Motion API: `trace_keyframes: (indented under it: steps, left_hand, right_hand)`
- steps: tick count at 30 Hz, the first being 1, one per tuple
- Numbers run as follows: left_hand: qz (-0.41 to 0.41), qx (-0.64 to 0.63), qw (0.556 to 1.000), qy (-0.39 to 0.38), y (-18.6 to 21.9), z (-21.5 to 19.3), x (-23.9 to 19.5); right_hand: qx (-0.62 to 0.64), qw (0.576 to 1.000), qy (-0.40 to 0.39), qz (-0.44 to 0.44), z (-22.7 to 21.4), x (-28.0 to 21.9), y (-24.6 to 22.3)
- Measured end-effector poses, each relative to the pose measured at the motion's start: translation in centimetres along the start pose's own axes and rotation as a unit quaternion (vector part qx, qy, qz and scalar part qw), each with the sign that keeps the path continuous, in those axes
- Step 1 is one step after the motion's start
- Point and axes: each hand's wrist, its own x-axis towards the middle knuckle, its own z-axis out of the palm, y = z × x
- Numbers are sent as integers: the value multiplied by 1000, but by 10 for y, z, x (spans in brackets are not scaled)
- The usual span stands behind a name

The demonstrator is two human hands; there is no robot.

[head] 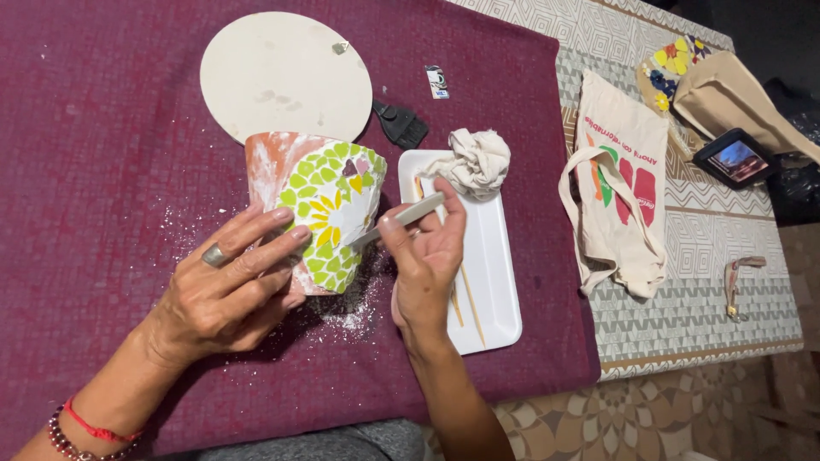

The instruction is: Applying and smoothing grout over a mosaic-patterned pot using a scraper tool.

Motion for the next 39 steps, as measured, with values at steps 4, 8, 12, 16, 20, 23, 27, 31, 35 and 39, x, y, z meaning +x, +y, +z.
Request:
trace_keyframes:
  steps: [4, 8, 12, 16, 20, 23, 27, 31, 35, 39]
  left_hand:
    - [10, 10, 1000, -3, -3, -3, 0]
    - [53, 100, 994, 5, -9, -4, -10]
    - [76, 228, 970, 12, -9, -5, -12]
    - [57, 215, 974, 31, -13, -3, -17]
    - [37, 177, 982, 47, -15, -1, -18]
    - [10, 142, 989, 42, -19, -2, -21]
    - [-4, 108, 993, 50, -13, -8, -9]
    - [-7, 111, 992, 53, -10, -11, -6]
    - [-10, 100, 994, 52, -10, -13, -2]
    - [-17, 79, 995, 51, -8, -15, -1]
  right_hand:
    - [-5, 1000, -13, -6, 3, -4, -2]
    - [-29, 999, -40, -3, 6, -5, -1]
    - [-72, 992, -100, 11, 10, -9, -5]
    - [-69, 995, -74, 10, 16, -2, -9]
    - [-43, 997, -57, -17, 21, 8, -6]
    - [-44, 996, -82, -8, 22, 14, -6]
    - [-26, 999, -16, -43, 28, 16, -12]
    - [-92, 989, -114, -12, 34, 2, -6]
    - [-131, 987, -81, -47, 34, 6, -8]
    - [-169, 980, -103, -38, 41, -6, -11]
